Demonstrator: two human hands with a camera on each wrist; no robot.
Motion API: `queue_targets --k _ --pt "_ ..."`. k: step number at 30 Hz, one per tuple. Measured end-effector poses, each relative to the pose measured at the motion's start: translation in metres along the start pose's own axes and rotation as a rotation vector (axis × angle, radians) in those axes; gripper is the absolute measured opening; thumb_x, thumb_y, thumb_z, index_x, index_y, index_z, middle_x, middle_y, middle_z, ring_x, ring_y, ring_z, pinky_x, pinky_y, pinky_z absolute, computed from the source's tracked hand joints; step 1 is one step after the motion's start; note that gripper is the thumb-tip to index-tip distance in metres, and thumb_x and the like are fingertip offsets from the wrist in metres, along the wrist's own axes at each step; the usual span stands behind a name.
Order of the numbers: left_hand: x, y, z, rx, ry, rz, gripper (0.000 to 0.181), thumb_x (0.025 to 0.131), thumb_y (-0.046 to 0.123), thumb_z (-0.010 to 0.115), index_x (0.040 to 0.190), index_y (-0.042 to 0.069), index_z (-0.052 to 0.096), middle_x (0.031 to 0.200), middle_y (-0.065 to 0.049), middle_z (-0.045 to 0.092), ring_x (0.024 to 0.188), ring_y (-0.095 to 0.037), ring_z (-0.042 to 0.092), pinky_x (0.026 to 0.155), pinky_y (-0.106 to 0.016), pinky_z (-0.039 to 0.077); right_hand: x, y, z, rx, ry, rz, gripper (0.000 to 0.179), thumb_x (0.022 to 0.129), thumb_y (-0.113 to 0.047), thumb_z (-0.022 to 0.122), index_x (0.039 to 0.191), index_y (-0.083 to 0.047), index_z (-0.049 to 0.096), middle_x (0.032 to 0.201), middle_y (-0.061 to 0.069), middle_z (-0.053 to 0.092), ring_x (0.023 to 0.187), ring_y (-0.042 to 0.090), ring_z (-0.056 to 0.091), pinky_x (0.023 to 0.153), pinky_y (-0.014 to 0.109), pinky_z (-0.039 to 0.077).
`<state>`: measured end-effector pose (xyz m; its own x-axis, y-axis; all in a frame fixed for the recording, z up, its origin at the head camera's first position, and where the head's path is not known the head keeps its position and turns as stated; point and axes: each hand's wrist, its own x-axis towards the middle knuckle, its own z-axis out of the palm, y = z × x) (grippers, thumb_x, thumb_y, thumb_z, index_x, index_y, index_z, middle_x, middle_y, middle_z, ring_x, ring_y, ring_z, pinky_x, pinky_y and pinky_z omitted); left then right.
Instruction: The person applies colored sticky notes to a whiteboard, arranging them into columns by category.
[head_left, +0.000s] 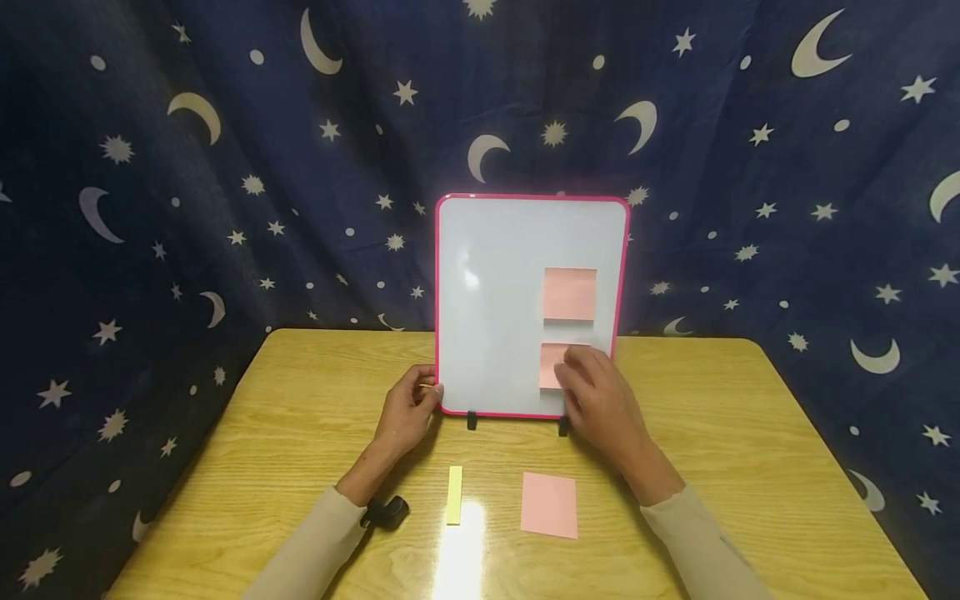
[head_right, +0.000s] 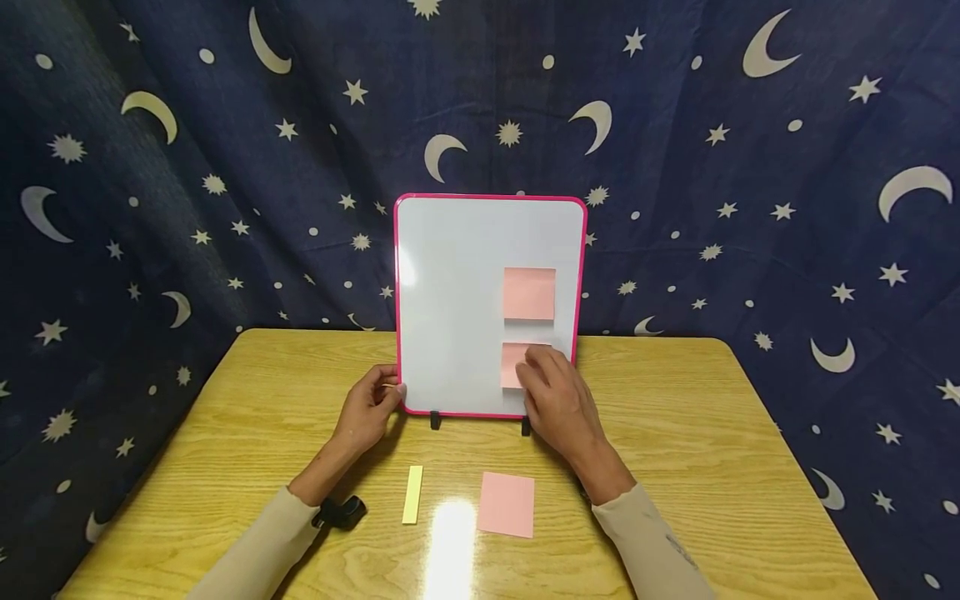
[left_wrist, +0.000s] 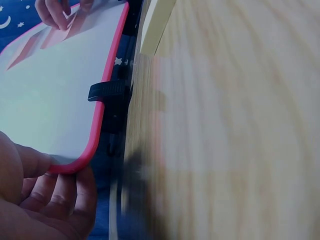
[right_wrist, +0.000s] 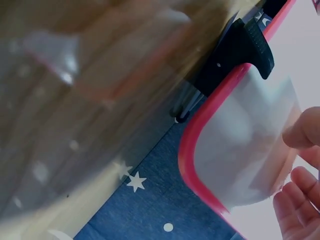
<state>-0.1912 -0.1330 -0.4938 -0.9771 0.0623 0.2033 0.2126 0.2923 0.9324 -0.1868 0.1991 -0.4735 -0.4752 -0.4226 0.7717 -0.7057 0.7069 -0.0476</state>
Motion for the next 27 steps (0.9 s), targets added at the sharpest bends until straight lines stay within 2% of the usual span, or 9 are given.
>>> queue_targets --k 6,11,18,21,27 --pt "0.000 0.000 0.000 0.002 -0.003 0.001 0.029 0.103 0.000 0.064 0.132 -0.002 0.063 0.116 -0.017 0.066 0.098 -0.029 0.072 0.079 -0.021 0.056 -0.008 -0.001 -0.007 -0.031 -0.070 0.009 0.038 0.085 0.000 0.068 0.123 0.001 0.073 0.128 0.022 0.062 0.122 0.041 0.057 0.112 0.046 0.044" --pt "0.000 0.001 0.000 0.000 -0.004 -0.006 0.029 0.102 0.000 0.064 0.132 -0.002 0.063 0.115 -0.017 0.066 0.098 -0.029 0.072 0.079 -0.020 0.056 -0.013 -0.005 -0.013 -0.071 -0.175 0.045 0.049 0.089 -0.007 0.065 0.137 0.002 0.066 0.142 0.022 0.058 0.135 0.040 0.052 0.122 0.045 0.034" --pt "0.000 0.002 0.000 -0.021 -0.001 -0.006 0.031 0.100 -0.002 0.065 0.131 -0.002 0.063 0.115 -0.018 0.067 0.097 -0.030 0.072 0.077 -0.020 0.055 -0.023 -0.009 -0.021 -0.152 -0.330 0.078 0.070 0.089 -0.015 0.066 0.154 0.002 0.050 0.159 0.022 0.045 0.149 0.041 0.038 0.125 0.053 0.030" --pt "0.000 0.002 0.000 -0.030 0.003 -0.007 0.031 0.100 -0.002 0.065 0.131 -0.001 0.064 0.115 -0.018 0.067 0.097 -0.030 0.072 0.077 -0.019 0.055 -0.027 -0.010 -0.022 -0.159 -0.357 0.075 0.074 0.086 -0.016 0.068 0.156 0.001 0.049 0.163 0.022 0.040 0.152 0.043 0.034 0.125 0.056 0.030" --pt "-0.001 0.001 -0.001 -0.019 0.006 -0.011 0.032 0.100 -0.003 0.066 0.132 -0.001 0.064 0.117 -0.019 0.068 0.097 -0.032 0.072 0.075 -0.018 0.052 -0.033 -0.011 -0.022 -0.146 -0.351 0.053 0.074 0.085 -0.015 0.067 0.155 0.001 0.049 0.164 0.023 0.040 0.154 0.044 0.032 0.125 0.057 0.029"
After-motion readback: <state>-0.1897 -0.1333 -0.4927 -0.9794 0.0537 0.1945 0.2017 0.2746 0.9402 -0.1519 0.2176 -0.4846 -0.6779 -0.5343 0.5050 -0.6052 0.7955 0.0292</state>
